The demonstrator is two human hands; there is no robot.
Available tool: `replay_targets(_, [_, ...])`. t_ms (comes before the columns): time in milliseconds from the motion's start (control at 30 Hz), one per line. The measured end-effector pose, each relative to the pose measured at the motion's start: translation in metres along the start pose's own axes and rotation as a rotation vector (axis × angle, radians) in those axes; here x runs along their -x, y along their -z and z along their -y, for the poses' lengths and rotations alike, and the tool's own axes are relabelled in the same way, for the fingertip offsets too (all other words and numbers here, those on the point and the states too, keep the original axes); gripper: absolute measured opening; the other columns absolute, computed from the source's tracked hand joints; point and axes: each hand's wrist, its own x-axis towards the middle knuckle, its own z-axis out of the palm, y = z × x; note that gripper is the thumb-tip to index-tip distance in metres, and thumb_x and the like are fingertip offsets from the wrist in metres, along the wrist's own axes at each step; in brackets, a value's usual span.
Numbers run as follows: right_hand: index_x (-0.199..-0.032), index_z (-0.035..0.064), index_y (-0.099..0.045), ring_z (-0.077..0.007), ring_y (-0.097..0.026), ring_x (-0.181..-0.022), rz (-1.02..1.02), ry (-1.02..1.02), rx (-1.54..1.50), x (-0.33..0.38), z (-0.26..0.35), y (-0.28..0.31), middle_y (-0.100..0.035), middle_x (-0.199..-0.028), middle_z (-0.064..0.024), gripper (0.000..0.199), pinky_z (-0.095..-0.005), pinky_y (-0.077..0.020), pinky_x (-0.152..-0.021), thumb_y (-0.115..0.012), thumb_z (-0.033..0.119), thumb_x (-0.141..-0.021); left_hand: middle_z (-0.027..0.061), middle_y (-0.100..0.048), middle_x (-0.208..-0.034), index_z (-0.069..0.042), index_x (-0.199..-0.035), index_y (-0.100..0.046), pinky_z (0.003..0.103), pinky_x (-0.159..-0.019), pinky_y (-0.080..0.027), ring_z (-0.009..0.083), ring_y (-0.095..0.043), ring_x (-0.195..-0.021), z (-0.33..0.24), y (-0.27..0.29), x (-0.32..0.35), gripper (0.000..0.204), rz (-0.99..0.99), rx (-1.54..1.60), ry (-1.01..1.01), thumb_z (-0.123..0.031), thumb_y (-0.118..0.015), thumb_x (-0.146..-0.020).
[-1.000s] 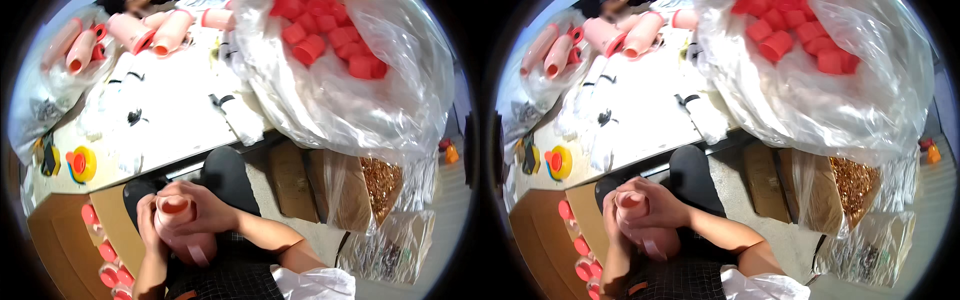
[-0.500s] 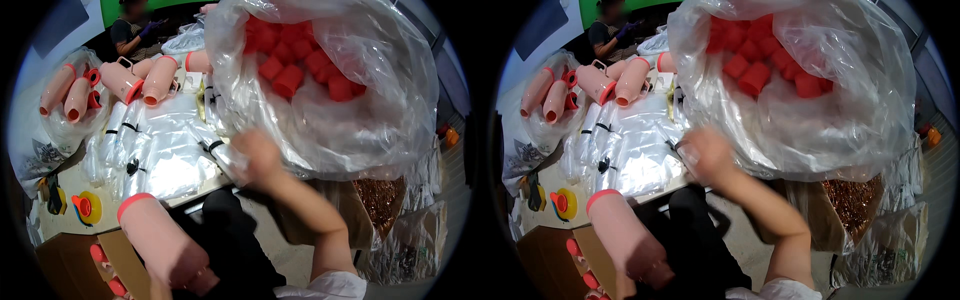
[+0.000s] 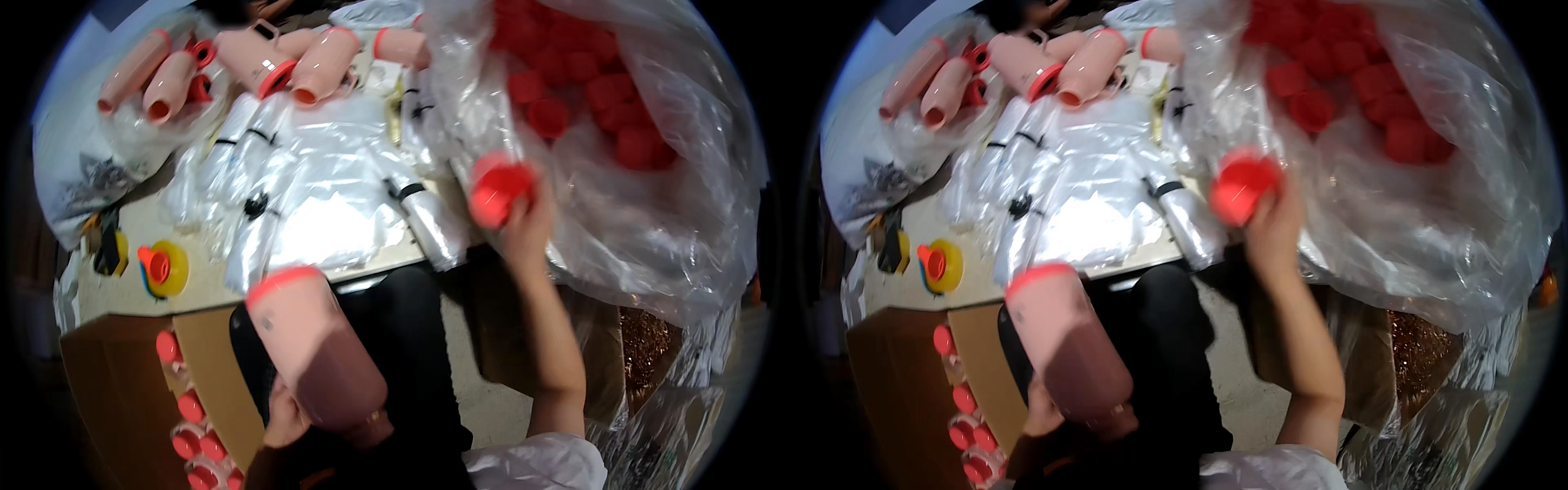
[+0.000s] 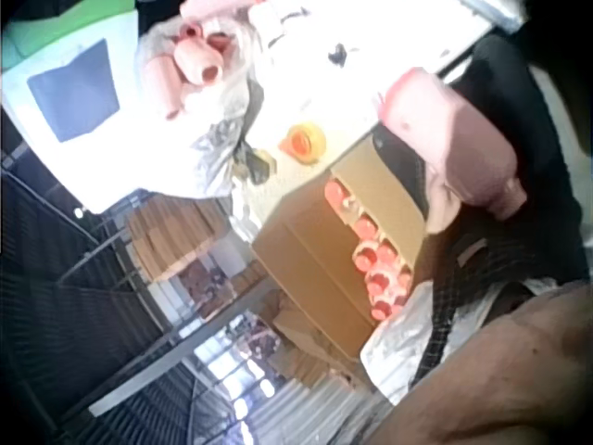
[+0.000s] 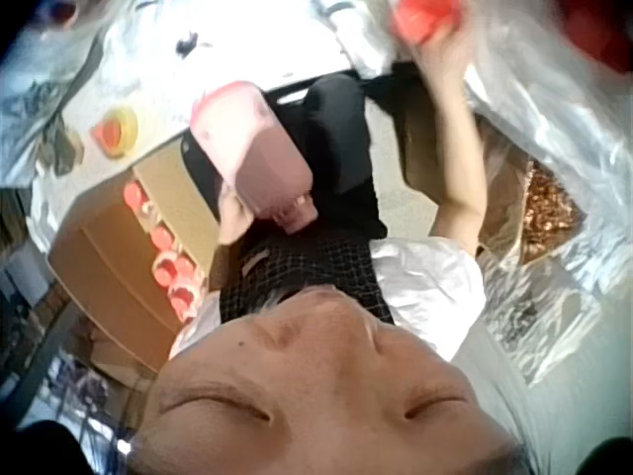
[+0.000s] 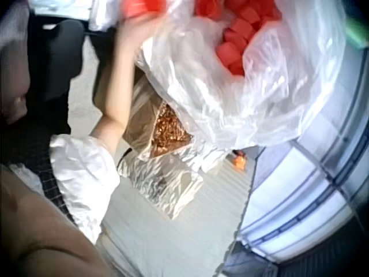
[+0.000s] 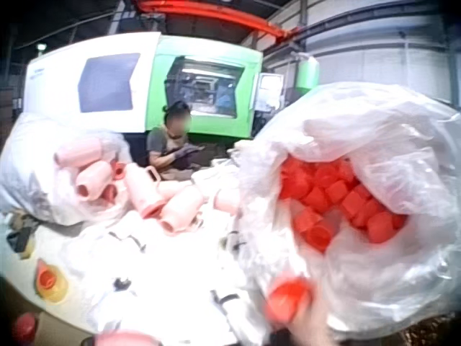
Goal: The person assembles pink plastic pitchers by inserting a copper-colored metal ring into the neck of each pitcher and then screwing on a red lid. The person handles the pitchers one at a time, placing the finished units into a cardboard box.
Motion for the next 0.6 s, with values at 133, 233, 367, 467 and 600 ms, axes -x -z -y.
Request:
replay_targets(133, [-0.14,0.0063,-0.055,-0.0232,-0.062,-0.121,1.074,-0.724,-0.851,0.215,0.011,-0.052,-0.064,-0.133,-0.0143,0.056,-0.0373,-0.0486,-0.104,-0.059,-0.003,-0.085,0.015,-0.064,-0.12,-0.001,-0.144,-0.042,0.032,-0.074,-0.058,0.0206,-0.066,-0.093,-0.048,-0.013,-0.001,0.042,-0.063,-0.047,-0.263,-0.003,-0.043,-0.101])
replay_targets(233, [-0.139,-0.0002,-0.054,-0.0228,-0.064,-0.116,1.349,-0.453,-0.729,0.32,0.02,-0.087,-0.066,-0.128,-0.014,0.046,-0.0363,-0.0523,-0.098,-0.063,0.014,-0.097,0.0083,-0.064,-0.099,-0.004,-0.138,-0.046,0.025,-0.056,-0.049,0.0118,-0.059,-0.066,-0.064,0.023,0.0,0.042,0.09,-0.311,-0.416,0.002,-0.044,-0.097])
replay_targets(367, [-0.133,-0.0004,-0.057,-0.0164,-0.069,-0.088,1.246,-0.646,-0.778,0.276,-0.008,-0.054,-0.071,-0.108,-0.0093,0.039,-0.0308,-0.0576,-0.078,-0.052,0.027,-0.106,0.0076,-0.064,-0.098,-0.005,-0.138,-0.049,0.025,-0.061,-0.049,0.0117,-0.061,-0.069,-0.062,0.032,0.026,0.048,0.19,-0.927,-0.301,0.003,-0.037,-0.093])
replay_targets(467, [-0.143,-0.001,-0.048,-0.0189,-0.066,-0.109,0.857,-0.884,-1.048,0.179,0.006,-0.028,-0.065,-0.125,-0.0114,0.058,-0.0333,-0.0559,-0.091,-0.045,0.043,-0.106,0.0173,-0.065,-0.126,-0.004,-0.142,-0.047,0.034,-0.081,-0.056,0.0252,-0.07,-0.101,-0.041,-0.003,0.028,0.049,0.358,-1.11,-0.515,0.005,-0.039,-0.094])
replay_targets(600, [-0.147,0.0015,-0.046,-0.0214,-0.051,-0.131,1.052,-0.459,-0.687,0.144,0.023,-0.018,-0.056,-0.14,-0.0127,0.066,-0.0334,-0.038,-0.111,-0.073,0.02,-0.09,0.0156,-0.069,-0.109,-0.001,-0.127,-0.062,0.032,-0.083,-0.055,0.0209,-0.069,-0.099,-0.042,-0.017,-0.013,0.03,0.555,-0.985,-0.411,-0.011,-0.052,-0.101])
